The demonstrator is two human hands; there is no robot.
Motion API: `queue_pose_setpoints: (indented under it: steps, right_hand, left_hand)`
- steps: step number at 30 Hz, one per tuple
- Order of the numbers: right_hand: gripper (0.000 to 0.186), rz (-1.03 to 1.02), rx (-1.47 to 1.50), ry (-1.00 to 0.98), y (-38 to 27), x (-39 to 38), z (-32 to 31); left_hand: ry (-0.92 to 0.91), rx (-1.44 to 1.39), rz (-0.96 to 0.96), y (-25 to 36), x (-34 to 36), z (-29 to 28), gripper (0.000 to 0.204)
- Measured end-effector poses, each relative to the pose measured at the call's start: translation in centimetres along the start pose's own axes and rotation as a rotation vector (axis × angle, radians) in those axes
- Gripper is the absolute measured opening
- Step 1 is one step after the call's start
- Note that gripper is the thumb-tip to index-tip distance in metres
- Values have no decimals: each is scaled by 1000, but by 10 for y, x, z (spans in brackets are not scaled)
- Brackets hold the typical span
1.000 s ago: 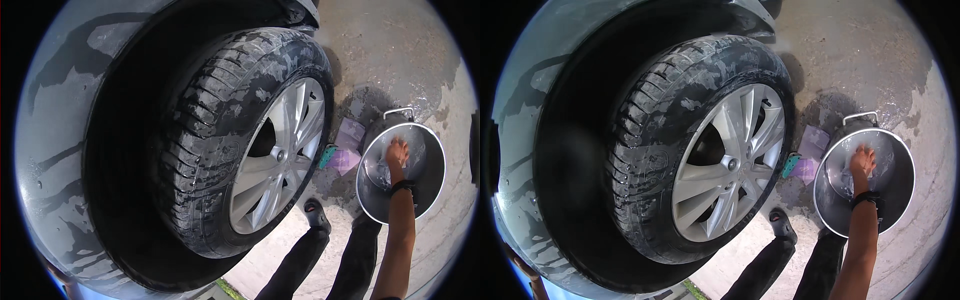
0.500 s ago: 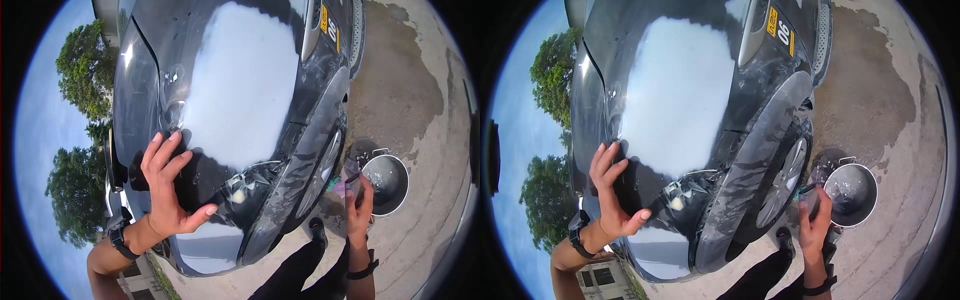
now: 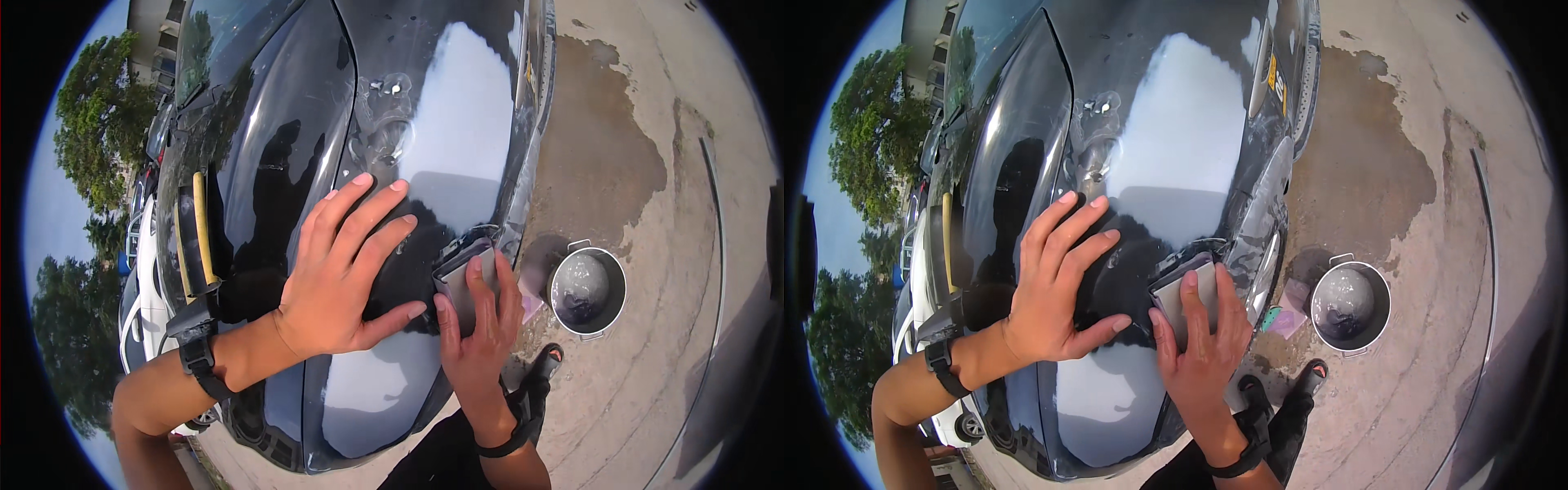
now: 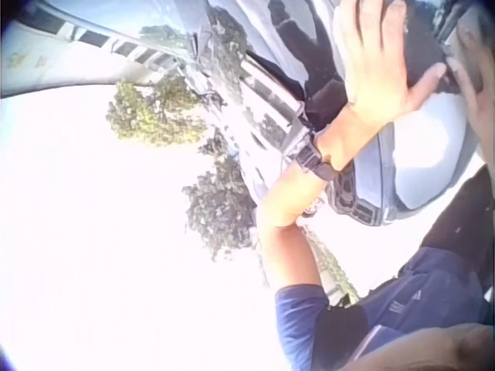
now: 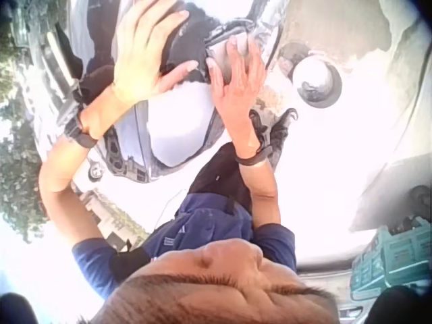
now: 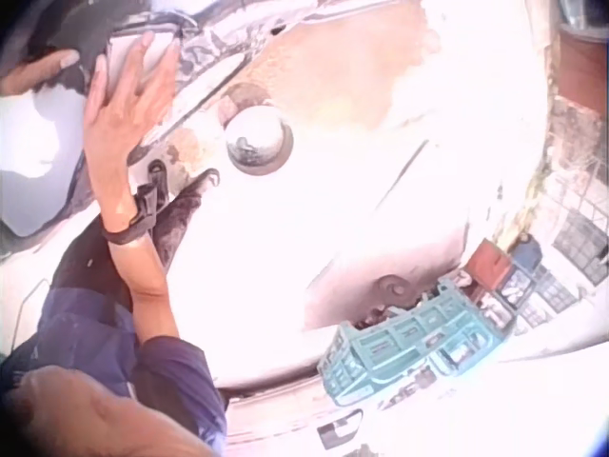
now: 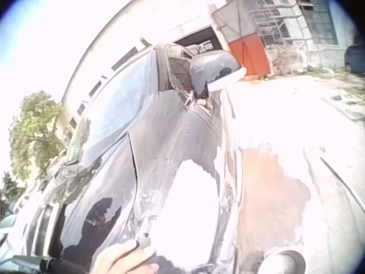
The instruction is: Preparing a car panel by wet sanding with sandpaper and a sanding block.
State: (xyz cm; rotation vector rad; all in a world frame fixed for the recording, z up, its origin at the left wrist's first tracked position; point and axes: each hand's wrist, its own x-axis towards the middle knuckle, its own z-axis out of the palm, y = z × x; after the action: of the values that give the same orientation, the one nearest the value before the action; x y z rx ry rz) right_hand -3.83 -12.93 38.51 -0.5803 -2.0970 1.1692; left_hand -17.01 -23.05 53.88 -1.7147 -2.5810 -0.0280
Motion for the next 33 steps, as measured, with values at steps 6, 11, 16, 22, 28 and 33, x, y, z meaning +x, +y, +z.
queue_pose_setpoints:
  steps: [6,11,16,22,28,33]
  right_hand:
    - [53,-21,-78,-81,-3,-7,-4]
    - [52,9,-97,-38,-13,-15,-9]
    - [49,37,-63,-31,20,28,-15]
    - [49,205,203,-8,43,-18,-37]
    - [53,195,270,-99,47,-27,-41]
    - [55,140,282,-125,51,-31,-40]
  left_hand:
    - [16,-41,-4,-3,-4,6,71]
    - [-16,-56,-13,2,-8,8,64]
    - [-61,57,120,4,-8,9,58]
    - [-391,193,253,27,17,22,73]
    - [-432,258,263,28,17,22,72]
    - [-524,274,282,22,11,12,63]
